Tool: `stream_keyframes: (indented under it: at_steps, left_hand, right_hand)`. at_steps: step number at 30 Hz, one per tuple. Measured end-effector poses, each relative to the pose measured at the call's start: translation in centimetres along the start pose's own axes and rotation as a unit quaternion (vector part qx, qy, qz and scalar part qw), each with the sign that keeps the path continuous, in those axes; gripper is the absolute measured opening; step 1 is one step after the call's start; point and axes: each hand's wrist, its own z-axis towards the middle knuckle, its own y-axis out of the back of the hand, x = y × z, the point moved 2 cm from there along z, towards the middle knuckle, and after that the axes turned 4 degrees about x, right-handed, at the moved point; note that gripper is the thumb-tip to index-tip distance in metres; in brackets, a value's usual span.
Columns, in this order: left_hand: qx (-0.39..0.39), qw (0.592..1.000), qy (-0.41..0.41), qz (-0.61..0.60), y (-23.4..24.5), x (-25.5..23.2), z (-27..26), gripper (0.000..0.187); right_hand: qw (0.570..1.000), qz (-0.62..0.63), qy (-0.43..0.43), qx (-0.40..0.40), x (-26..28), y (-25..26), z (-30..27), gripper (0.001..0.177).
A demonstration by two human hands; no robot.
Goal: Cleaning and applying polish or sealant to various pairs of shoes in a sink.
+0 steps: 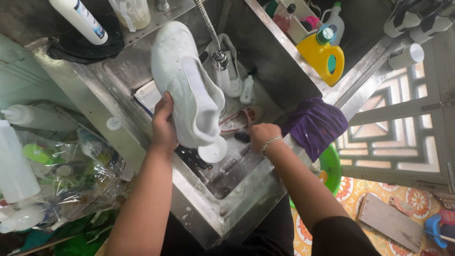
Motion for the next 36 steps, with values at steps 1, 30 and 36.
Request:
stream_keyframes:
  at_steps: [1,30,36]
  left_hand:
    - [-0.002,1.000,-0.002,-0.001,-0.2,0.3,-0.1,0.066]
    - [-0.078,0.767,0.199,0.605,-0.4,9.2,10.2,0.048]
    - [-0.182,0.823,0.085,0.532,2.8,12.4,12.8,0.049]
  right_hand:
    - [1.000,-0.002,0.002,0.000,0.1,-0.2,0.6,0.030]
    - [0.688,0.721,-0.072,0.044,1.2,0.5,18.6,0.025]
    - [0.677,0.726,0.039,-0.111,2.3,0.3,20.2,0.034]
